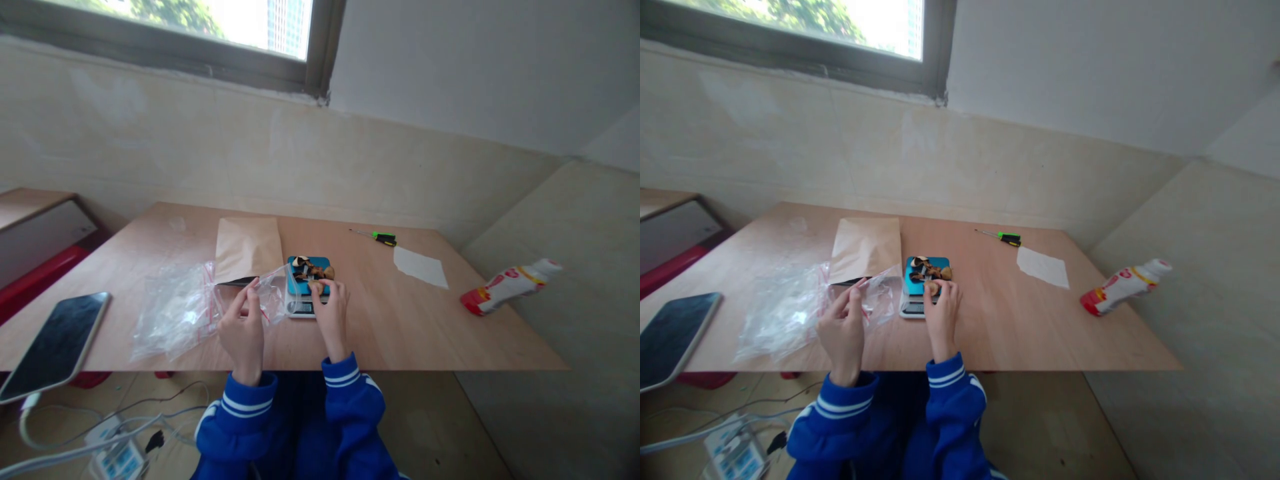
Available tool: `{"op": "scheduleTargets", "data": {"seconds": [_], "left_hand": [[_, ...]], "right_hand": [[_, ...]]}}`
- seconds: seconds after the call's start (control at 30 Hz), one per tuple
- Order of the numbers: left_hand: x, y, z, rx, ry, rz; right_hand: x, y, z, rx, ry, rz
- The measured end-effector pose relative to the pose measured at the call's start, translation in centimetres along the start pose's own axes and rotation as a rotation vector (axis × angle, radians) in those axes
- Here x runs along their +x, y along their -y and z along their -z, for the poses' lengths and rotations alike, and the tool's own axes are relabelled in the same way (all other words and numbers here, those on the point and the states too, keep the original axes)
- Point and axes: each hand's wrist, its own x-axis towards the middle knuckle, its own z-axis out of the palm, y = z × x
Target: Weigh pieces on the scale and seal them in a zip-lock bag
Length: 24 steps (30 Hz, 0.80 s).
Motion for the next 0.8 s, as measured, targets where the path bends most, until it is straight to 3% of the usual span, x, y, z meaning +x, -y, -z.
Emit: {"op": "scheduleTargets", "data": {"seconds": [0.17,0.4,0.53,0.6,0.7,0.8], "left_hand": [[-0.1,0.0,-0.1,-0.005,0.015,-0.005],[-0.1,-0.1,0.0,0.008,0.014,0.001],[-0.1,0.1,0.2,0.015,0.007,-0.007],[-0.1,0.1,0.2,0.01,0.01,-0.012],[-0.1,0.1,0.1,0.013,0.033,-0.001],[-0.1,0.0,0.1,0.028,0.043,0.001]], "right_hand": [[-0.4,0.5,-0.4,-0.296,-0.028,-0.153],[-0.2,1.1,-0.6,-0.247,0.0,-0.252],[0.0,1.1,-0.3,-0.121,0.028,-0.303],[0.2,1.5,0.3,0.044,0.021,-0.295],[0.6,3.1,1.6,0.373,-0.001,-0.278],[0.7,5.5,2.9,0.533,-0.048,-0.25]]}}
